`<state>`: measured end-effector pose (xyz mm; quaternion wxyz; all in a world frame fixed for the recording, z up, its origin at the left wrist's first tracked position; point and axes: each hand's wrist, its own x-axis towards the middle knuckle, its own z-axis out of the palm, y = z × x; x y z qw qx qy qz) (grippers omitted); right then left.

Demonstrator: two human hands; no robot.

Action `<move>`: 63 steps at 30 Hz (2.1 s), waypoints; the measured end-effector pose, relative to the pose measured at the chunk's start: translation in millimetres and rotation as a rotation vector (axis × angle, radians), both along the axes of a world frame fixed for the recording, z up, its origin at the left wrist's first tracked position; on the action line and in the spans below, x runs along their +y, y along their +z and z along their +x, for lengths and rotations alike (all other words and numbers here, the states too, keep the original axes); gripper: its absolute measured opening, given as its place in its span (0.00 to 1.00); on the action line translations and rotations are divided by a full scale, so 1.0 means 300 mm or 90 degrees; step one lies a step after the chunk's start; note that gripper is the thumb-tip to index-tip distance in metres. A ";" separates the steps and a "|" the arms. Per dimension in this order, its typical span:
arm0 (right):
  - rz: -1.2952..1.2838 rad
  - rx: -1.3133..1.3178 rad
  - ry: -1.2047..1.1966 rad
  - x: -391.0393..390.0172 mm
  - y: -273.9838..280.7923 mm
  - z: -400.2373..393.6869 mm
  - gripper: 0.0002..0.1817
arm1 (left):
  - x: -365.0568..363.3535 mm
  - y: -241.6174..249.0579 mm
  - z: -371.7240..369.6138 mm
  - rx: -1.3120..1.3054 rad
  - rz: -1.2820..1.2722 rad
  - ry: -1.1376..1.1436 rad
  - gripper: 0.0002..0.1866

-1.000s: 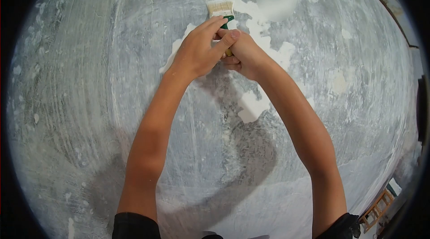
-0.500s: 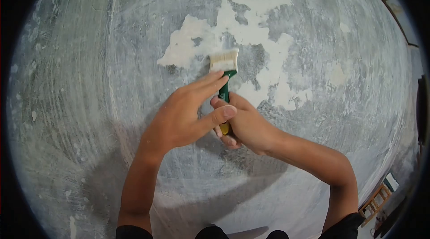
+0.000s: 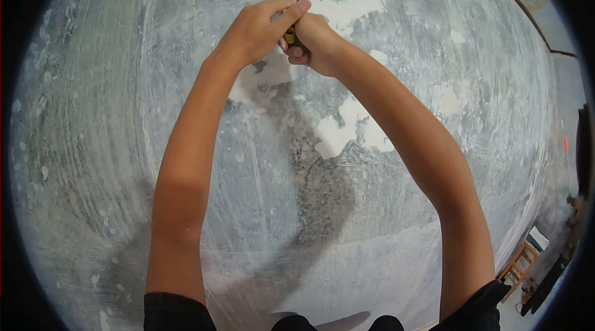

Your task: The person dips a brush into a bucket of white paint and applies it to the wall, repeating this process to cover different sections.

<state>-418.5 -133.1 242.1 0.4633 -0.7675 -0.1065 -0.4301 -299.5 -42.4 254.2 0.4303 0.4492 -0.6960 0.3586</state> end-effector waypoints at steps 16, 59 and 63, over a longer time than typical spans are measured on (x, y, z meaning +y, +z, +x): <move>0.151 0.148 0.065 0.048 -0.283 -0.031 0.13 | -0.055 -0.268 0.166 -0.142 -0.101 -0.112 0.23; 0.239 0.165 0.210 0.052 -0.507 -0.013 0.16 | -0.071 -0.519 0.141 -0.221 -0.237 0.050 0.29; 0.283 0.216 0.200 0.107 -0.639 -0.072 0.17 | -0.027 -0.685 0.100 -0.170 -0.136 0.032 0.27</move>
